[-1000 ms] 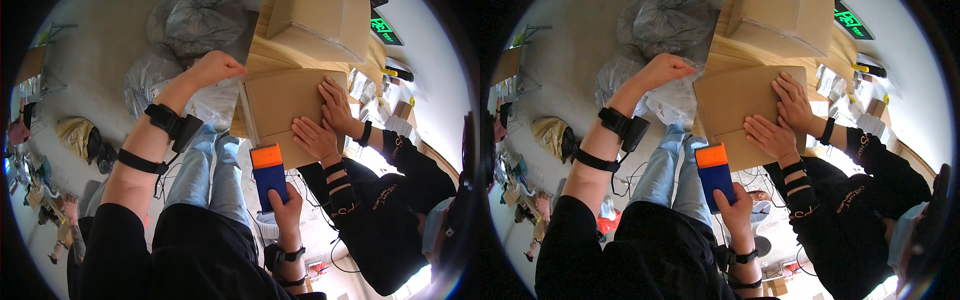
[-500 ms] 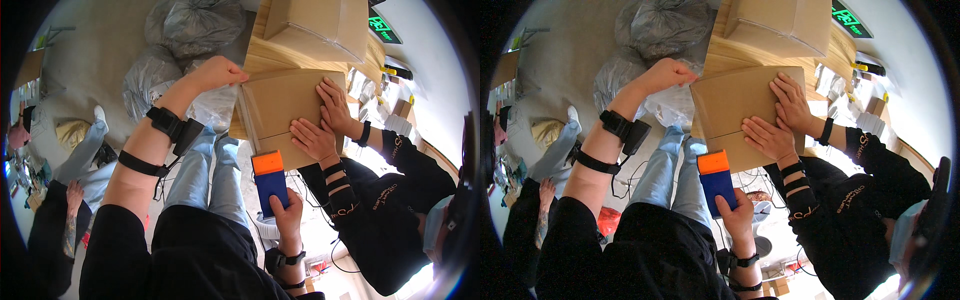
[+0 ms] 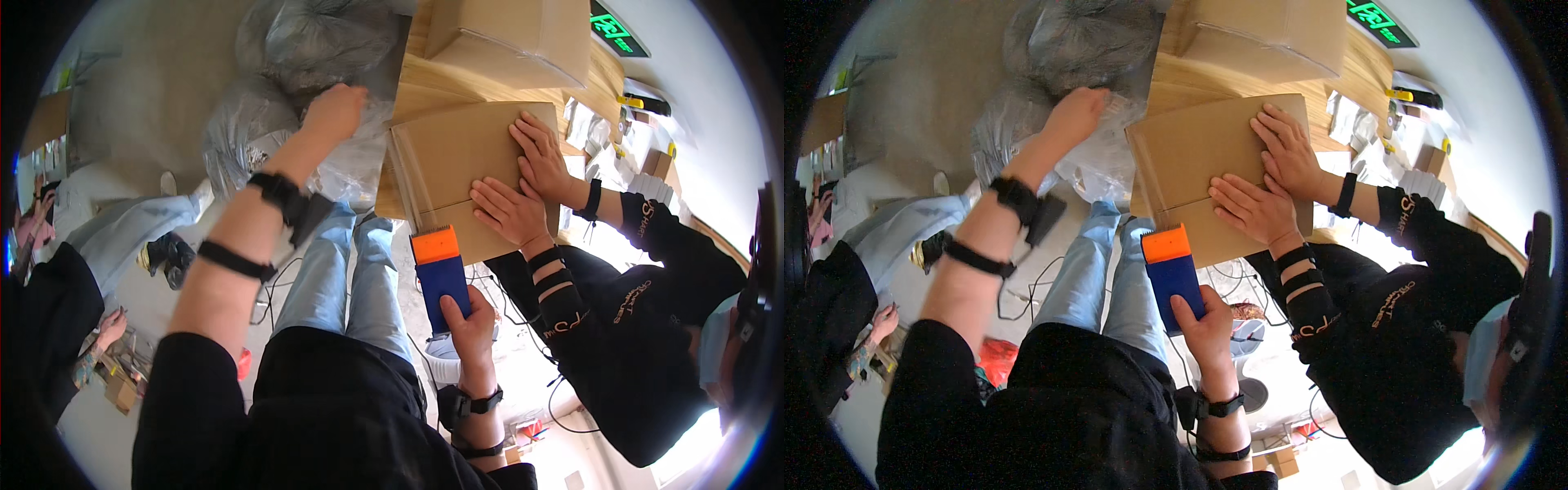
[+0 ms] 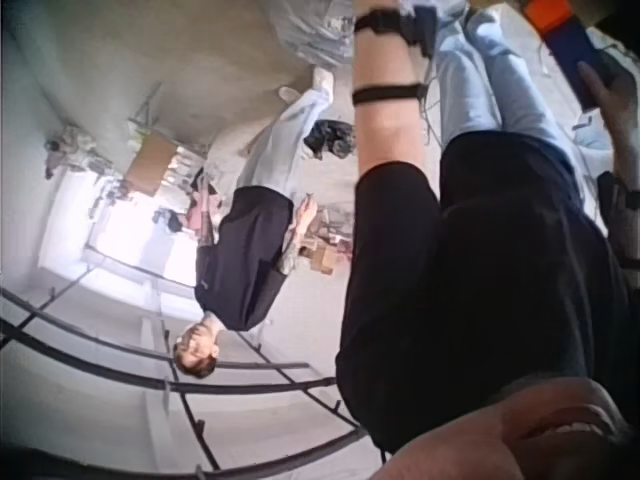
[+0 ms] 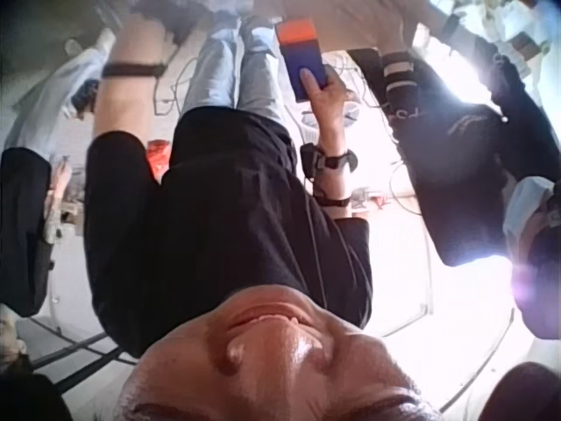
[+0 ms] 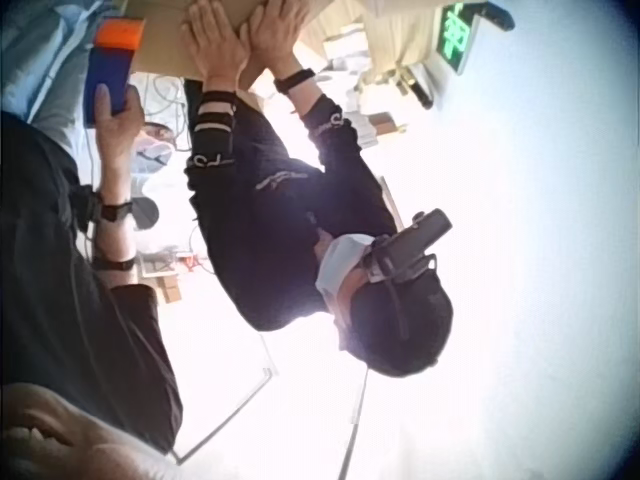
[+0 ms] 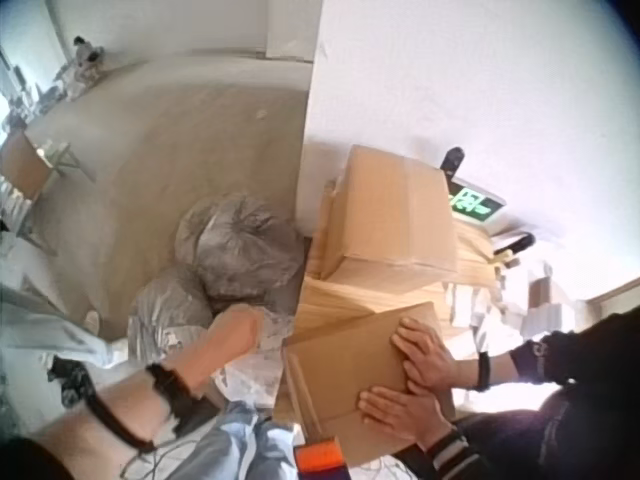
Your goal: Packing pink cylindrical foam or plastic parts into cardboard boxes and sealing them with a tape dispenser.
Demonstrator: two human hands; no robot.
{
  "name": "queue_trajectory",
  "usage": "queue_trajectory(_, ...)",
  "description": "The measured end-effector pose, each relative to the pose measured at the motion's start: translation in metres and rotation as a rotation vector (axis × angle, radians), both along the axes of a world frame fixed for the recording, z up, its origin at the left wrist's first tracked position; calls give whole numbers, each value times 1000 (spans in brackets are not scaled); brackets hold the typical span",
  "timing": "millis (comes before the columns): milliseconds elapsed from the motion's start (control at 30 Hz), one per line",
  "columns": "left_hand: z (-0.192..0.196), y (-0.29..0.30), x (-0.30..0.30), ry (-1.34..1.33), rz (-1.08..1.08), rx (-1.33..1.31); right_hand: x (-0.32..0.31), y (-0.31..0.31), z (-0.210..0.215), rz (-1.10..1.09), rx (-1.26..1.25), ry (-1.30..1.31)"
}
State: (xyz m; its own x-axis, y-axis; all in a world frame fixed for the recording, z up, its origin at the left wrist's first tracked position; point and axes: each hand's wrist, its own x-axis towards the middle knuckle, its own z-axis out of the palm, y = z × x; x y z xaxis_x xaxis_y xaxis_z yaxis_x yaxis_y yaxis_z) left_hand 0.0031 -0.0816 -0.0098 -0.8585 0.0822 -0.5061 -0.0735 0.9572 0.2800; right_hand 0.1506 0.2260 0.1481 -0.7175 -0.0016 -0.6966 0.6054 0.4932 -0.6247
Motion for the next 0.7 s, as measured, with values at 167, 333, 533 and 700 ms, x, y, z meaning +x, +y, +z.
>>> queue_trajectory(167, 37, 78, 27, 584, -82, 258, 3, 5, -2, 4, 24, 33)
queue_trajectory(333, 36, 87, 35, 613, -144, 163, 6, 4, -15, 14, 10, 56)
queue_trajectory(533, 26, 78, 38, 602, -200, 66, 21, 7, -16, -38, -26, 20)
queue_trajectory(700, 33, 88, 33, 602, -275, -29, 55, 32, -9, -9, 42, 79)
